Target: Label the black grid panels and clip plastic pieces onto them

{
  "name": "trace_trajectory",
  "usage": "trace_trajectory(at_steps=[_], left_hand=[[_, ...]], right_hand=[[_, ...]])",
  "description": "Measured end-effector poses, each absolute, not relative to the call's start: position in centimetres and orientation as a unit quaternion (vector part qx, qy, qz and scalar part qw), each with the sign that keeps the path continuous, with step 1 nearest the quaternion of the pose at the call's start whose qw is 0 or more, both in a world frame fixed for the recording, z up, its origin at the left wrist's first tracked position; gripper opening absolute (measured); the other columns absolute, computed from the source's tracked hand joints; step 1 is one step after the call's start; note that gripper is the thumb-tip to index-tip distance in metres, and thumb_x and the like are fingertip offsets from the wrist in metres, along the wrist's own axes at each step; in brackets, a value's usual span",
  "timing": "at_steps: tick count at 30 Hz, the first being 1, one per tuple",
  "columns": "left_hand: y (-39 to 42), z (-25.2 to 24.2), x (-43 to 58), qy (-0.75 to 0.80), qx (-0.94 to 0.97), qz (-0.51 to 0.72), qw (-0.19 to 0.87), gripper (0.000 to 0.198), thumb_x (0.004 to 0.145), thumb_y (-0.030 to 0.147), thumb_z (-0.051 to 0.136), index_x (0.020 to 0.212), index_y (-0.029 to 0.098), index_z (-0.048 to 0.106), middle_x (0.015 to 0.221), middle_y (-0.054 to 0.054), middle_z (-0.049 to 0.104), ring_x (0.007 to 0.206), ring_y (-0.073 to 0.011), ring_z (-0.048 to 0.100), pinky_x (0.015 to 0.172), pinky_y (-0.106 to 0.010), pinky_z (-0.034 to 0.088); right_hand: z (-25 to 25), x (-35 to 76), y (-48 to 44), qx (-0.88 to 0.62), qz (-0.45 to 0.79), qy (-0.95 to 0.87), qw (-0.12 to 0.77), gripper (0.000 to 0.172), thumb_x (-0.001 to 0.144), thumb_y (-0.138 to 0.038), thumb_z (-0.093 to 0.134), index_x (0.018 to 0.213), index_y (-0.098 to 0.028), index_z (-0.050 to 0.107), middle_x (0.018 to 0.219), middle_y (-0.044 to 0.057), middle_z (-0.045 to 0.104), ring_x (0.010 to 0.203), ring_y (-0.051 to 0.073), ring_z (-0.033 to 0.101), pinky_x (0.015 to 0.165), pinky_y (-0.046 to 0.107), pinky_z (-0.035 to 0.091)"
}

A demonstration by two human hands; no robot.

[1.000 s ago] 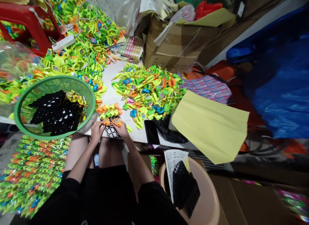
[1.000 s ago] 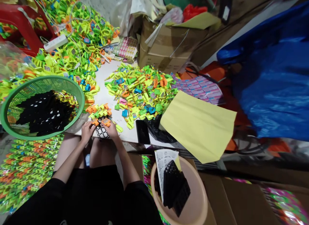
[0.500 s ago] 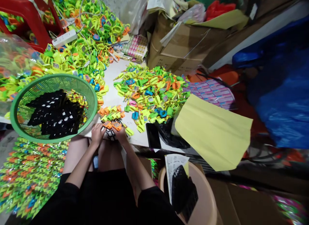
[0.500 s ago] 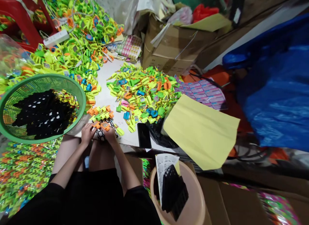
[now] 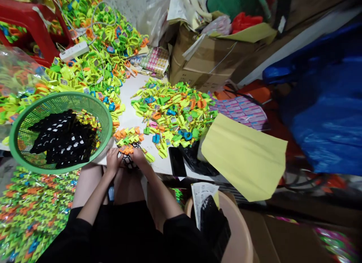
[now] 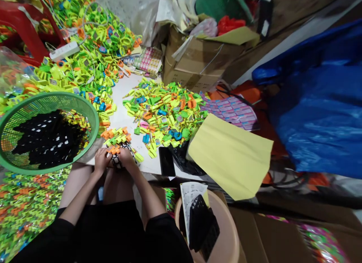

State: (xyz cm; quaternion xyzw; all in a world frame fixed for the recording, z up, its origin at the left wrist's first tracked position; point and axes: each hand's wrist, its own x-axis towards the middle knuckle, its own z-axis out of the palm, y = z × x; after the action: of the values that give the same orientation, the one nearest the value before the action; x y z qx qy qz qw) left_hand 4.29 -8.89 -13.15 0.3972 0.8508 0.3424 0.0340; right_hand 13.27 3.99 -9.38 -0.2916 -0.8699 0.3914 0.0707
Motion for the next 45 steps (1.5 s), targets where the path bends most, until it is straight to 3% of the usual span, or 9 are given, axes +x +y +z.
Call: trace_trajectory(at_steps=[4, 10, 17, 22, 25, 29, 35, 39, 45], left_hand=[[-8.7, -12.5, 4.4, 0.852, 0.394, 0.343, 0.036, 0.026, 0.077, 0.021, 0.063, 0.103, 0.02, 0.066, 0.102, -0.009, 0.067, 0.103, -0.0277, 0.055, 0.091, -0.039, 0.042], [-8.4, -12.3, 4.7, 0.857, 0.377, 0.352, 0.005, 0.031, 0.077, 0.031, 0.067, 0.106, 0.019, 0.066, 0.099, -0.009, 0.067, 0.102, -0.0278, 0.055, 0.092, -0.039, 0.041], [-7.7, -12.7, 4.7, 0.885, 0.358, 0.296, 0.008, 0.033, 0.078, 0.03, 0.066, 0.108, 0.019, 0.069, 0.095, -0.011, 0.065, 0.099, -0.0314, 0.053, 0.088, -0.042, 0.041], [-8.7, -13.3, 4.1, 0.876, 0.378, 0.299, 0.017, 0.031, 0.077, 0.027, 0.064, 0.107, 0.021, 0.071, 0.09, -0.009, 0.063, 0.096, -0.0299, 0.054, 0.085, -0.039, 0.044], [-9.1, -13.4, 4.1, 0.874, 0.38, 0.304, 0.021, 0.031, 0.078, 0.026, 0.063, 0.108, 0.021, 0.071, 0.091, -0.009, 0.063, 0.097, -0.0297, 0.054, 0.086, -0.039, 0.045], [-9.0, -13.4, 4.1, 0.873, 0.375, 0.312, 0.017, 0.032, 0.077, 0.024, 0.063, 0.108, 0.02, 0.07, 0.095, -0.009, 0.064, 0.1, -0.0298, 0.054, 0.088, -0.04, 0.045], [-9.0, -13.2, 4.1, 0.875, 0.38, 0.298, 0.027, 0.032, 0.077, 0.022, 0.061, 0.107, 0.018, 0.07, 0.092, -0.01, 0.063, 0.098, -0.0301, 0.054, 0.088, -0.041, 0.044], [-9.0, -12.9, 4.1, 0.876, 0.379, 0.299, 0.029, 0.03, 0.078, 0.023, 0.061, 0.106, 0.018, 0.07, 0.092, -0.01, 0.063, 0.097, -0.0302, 0.054, 0.087, -0.04, 0.044], [-9.0, -13.0, 4.1, 0.873, 0.378, 0.308, 0.029, 0.03, 0.076, 0.023, 0.062, 0.105, 0.019, 0.07, 0.094, -0.009, 0.064, 0.099, -0.0301, 0.054, 0.088, -0.04, 0.044]], right_hand=[[-8.4, 13.1, 3.9, -0.273, 0.383, -0.881, 0.053, 0.016, 0.079, -0.013, 0.06, 0.088, -0.019, 0.072, 0.089, 0.007, 0.075, 0.085, 0.022, 0.067, 0.08, 0.029, 0.05], [-7.0, 16.8, 5.1, -0.248, 0.332, -0.901, 0.128, 0.038, 0.088, -0.012, 0.046, 0.12, -0.02, 0.064, 0.118, 0.008, 0.066, 0.111, 0.02, 0.057, 0.1, 0.032, 0.042], [-6.5, 21.7, 9.3, -0.264, 0.223, -0.937, -0.049, 0.054, 0.078, 0.007, 0.039, 0.114, -0.02, 0.069, 0.109, 0.009, 0.063, 0.102, 0.018, 0.059, 0.087, 0.025, 0.044], [-5.7, 22.9, 10.4, -0.244, 0.167, -0.955, -0.029, 0.034, 0.087, -0.004, 0.048, 0.11, -0.019, 0.069, 0.105, 0.013, 0.063, 0.099, 0.022, 0.06, 0.081, 0.027, 0.046], [-5.5, 23.1, 10.2, -0.232, 0.217, -0.946, 0.07, 0.023, 0.092, -0.019, 0.051, 0.107, -0.019, 0.068, 0.113, 0.013, 0.062, 0.101, 0.022, 0.06, 0.082, 0.029, 0.048], [-7.0, 21.1, 8.1, -0.263, 0.408, -0.848, 0.213, 0.026, 0.088, -0.033, 0.057, 0.106, -0.017, 0.067, 0.109, 0.01, 0.068, 0.098, 0.021, 0.065, 0.088, 0.033, 0.051], [-10.4, 16.0, 3.9, -0.318, 0.629, -0.672, 0.228, 0.04, 0.074, -0.049, 0.068, 0.094, -0.014, 0.072, 0.09, 0.009, 0.075, 0.084, 0.022, 0.072, 0.082, 0.036, 0.058], [-11.2, 15.5, 3.2, -0.326, 0.628, -0.67, 0.224, 0.041, 0.074, -0.051, 0.068, 0.093, -0.015, 0.073, 0.087, 0.009, 0.076, 0.088, 0.024, 0.072, 0.082, 0.036, 0.059], [-10.1, 15.9, 3.5, -0.319, 0.521, -0.768, 0.194, 0.026, 0.078, -0.036, 0.07, 0.094, -0.016, 0.073, 0.104, 0.012, 0.074, 0.102, 0.025, 0.069, 0.095, 0.038, 0.052]])
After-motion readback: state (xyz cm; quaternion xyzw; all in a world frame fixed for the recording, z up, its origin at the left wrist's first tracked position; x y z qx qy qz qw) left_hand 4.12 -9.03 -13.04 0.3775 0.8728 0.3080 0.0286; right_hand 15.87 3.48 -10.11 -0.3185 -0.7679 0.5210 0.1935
